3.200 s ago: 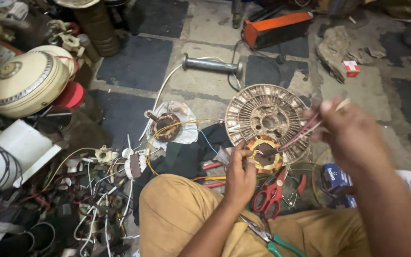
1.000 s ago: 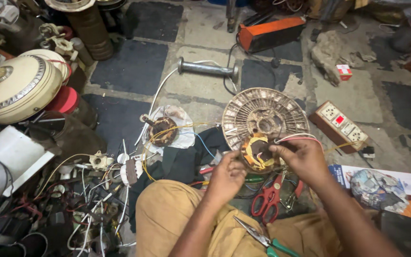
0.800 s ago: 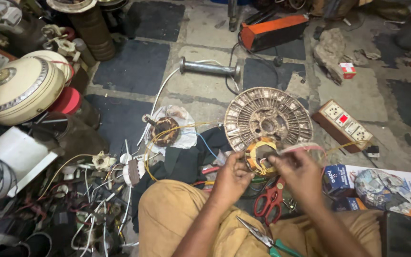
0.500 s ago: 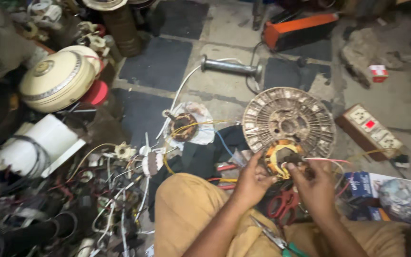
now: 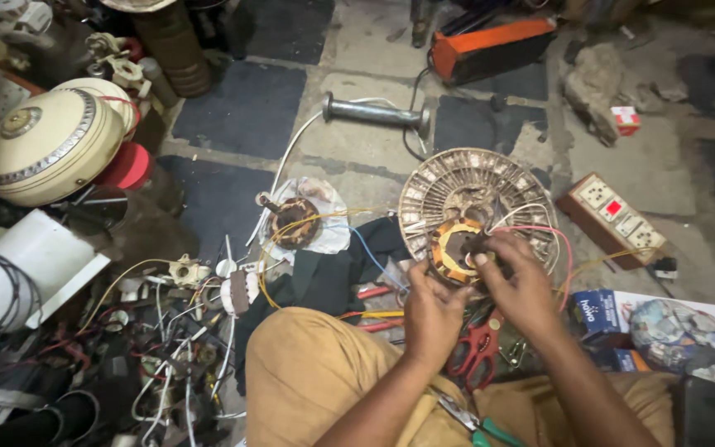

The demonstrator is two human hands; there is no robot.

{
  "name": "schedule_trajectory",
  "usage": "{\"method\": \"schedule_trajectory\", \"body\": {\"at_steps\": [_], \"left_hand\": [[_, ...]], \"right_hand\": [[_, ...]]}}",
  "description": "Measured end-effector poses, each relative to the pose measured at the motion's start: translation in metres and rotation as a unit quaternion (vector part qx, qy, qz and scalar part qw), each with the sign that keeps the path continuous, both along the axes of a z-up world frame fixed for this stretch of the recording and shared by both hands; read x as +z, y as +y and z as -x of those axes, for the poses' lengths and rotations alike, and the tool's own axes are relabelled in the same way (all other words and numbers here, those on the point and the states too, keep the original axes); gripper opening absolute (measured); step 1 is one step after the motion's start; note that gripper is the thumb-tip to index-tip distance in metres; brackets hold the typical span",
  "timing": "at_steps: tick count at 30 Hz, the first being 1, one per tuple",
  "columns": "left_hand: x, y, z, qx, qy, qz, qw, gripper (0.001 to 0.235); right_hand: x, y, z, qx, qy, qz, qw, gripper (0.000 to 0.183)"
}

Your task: The person sits on the floor and works on a disassembled electrical motor, manipulating and connecting wires with their hands. They occasionally use pliers to adjust the wiring.

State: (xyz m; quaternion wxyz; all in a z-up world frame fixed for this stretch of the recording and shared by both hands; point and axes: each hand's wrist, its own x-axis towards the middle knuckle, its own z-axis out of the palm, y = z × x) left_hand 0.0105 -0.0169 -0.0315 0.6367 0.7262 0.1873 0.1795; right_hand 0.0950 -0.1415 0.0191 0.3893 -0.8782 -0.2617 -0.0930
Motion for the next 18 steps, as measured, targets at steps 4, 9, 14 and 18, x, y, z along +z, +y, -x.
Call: {"method": "schedule_trajectory", "body": {"at_steps": [4, 9, 14, 18], "left_hand": [[-0.004, 0.005, 0.005, 0.031, 0.016, -0.083, 0.996, 0.073], [0.0, 0.011, 0.017, 0.005, -0.032, -0.1, 0.994, 0.066], [0.012, 0.058, 0.083, -0.047, -0.046, -0.039, 0.997, 0.052], [0.053, 0.148, 0.16, -0.033, 0.01, 0.005, 0.999, 0.045]], "right_hand": [[-0.015, -0.004, 0.024, -0.043, 0.109, -0.037, 0.992, 0.055], [-0.015, -0.015, 0.039, -0.042, 0.013, 0.047, 0.998, 0.078], [-0.051, -0.016, 0.08, 0.051, 0.124, -0.059, 0.989, 0.047], [-0.098, -0.019, 0.12, 0.11, 0.233, -0.072, 0.963, 0.049]]}}
